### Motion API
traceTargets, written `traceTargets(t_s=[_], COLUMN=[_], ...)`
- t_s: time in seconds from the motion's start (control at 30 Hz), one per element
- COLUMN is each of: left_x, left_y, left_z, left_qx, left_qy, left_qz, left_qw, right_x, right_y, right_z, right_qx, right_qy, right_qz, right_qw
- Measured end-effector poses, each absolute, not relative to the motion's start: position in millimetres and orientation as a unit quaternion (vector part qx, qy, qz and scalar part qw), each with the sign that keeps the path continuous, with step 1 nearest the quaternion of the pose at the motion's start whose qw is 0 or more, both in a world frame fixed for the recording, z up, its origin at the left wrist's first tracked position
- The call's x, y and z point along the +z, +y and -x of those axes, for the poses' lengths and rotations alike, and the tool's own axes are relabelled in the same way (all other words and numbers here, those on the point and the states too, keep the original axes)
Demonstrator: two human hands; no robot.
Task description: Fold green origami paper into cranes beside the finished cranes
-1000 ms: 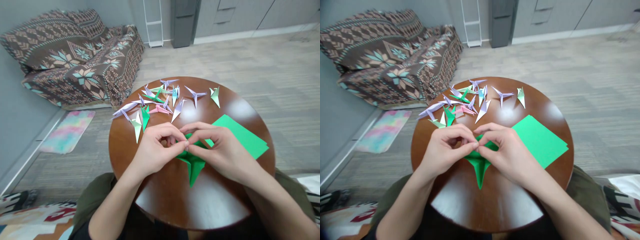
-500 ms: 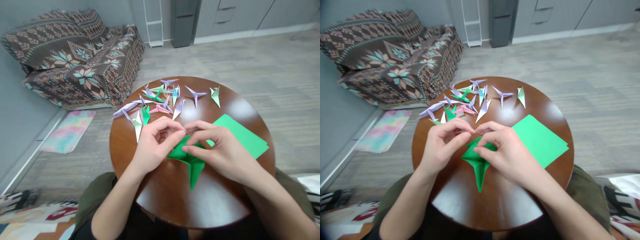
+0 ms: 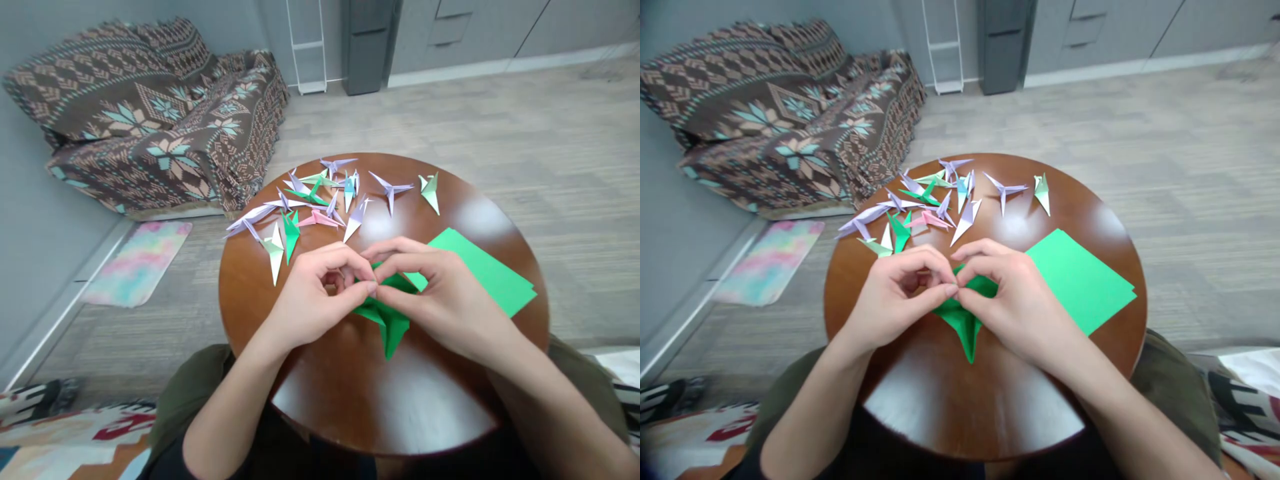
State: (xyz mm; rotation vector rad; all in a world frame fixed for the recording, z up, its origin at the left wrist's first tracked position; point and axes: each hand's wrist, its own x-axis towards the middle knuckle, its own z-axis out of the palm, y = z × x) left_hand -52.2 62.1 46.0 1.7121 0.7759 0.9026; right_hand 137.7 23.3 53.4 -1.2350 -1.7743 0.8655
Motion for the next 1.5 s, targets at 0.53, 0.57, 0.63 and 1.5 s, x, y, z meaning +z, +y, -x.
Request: traceTargets(t_s=[0.53,0.57,0.63,1.5], left_x=[45.7,46.4,47.8,53.0], left_y=[60.7,61.2,62.5,60.0], left_z=[52.7,53.4,55.1,56.5], left_qx=[0.410,0.418,0.420,0.389], left_qy=[0.336,0.336,0.340,0.299], left_qz=[-0.664,-0.665,-0.675,-0.786], left_qw=[0.528,0.519,0.502,0.376], right_x=[53.4,52.6,51.4,57.6], right_y=[23.2,23.3,23.2,22.8], right_z=[-133.9,-133.5,-133.4,-139.6], right_qx=[0.381,0.384,0.382,0.346], right_qy=[-0.703,-0.703,-0.697,-0.721], right_qz=[0.470,0.468,0.474,0.477], right_qw=[0.373,0.373,0.379,0.364])
